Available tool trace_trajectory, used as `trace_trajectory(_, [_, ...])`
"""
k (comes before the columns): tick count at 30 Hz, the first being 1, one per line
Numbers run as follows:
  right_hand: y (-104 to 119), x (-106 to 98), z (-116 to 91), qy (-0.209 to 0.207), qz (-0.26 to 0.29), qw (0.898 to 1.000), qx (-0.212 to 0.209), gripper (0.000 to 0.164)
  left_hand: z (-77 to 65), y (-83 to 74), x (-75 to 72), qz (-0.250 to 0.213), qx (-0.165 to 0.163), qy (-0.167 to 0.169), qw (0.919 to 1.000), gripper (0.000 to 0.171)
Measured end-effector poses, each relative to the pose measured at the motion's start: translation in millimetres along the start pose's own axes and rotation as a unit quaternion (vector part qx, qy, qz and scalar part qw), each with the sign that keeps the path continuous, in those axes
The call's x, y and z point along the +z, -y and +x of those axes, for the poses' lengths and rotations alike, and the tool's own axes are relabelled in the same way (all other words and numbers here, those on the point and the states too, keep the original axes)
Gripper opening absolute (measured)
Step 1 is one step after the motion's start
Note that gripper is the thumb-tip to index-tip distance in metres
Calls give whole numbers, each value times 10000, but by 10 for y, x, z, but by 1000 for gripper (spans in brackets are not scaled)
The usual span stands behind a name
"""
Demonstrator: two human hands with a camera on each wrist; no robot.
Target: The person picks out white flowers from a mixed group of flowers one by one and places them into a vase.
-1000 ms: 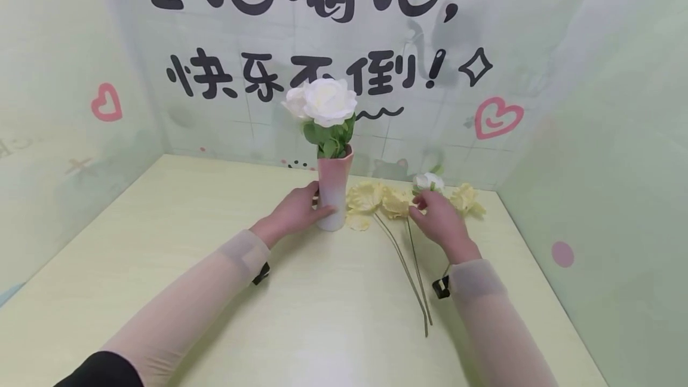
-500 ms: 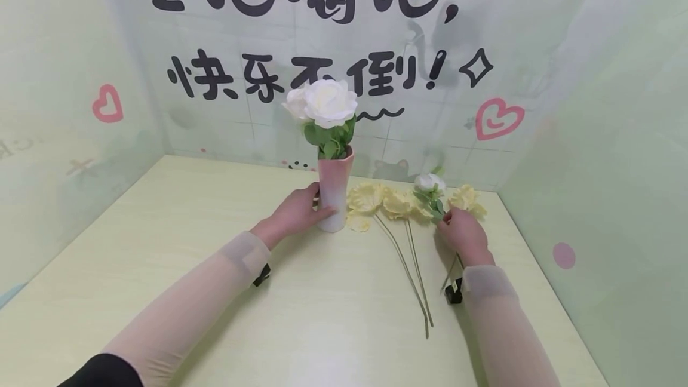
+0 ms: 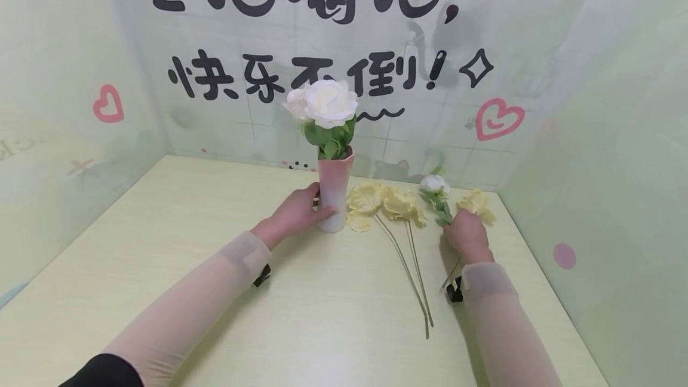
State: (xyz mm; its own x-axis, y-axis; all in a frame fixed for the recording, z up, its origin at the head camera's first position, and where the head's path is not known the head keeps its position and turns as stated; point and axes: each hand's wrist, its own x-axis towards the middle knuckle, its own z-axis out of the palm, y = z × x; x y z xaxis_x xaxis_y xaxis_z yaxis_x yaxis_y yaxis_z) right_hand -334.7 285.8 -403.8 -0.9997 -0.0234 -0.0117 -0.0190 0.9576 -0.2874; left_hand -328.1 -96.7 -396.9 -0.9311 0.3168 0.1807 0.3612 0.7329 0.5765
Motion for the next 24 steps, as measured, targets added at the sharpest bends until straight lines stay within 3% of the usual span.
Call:
trace_trajectory(6, [-41,30,-15,230,-238,9994,-50,32,-5,11,12,3,-35,28,10000,65])
trace_trajectory(11, [-40,-15,-39,209,410,9989,-69,39,-1,18,29,6,-8,29,10000,64])
trace_trajectory(17, [77,-123,-68,-122,1046,9939,-332,16,0,11,16,22,-46,34,10000,64])
trace_trajectory(24, [291,-286,-109,-754,1576,9829,-581,22,3,10,2,1,-11,24,10000,65])
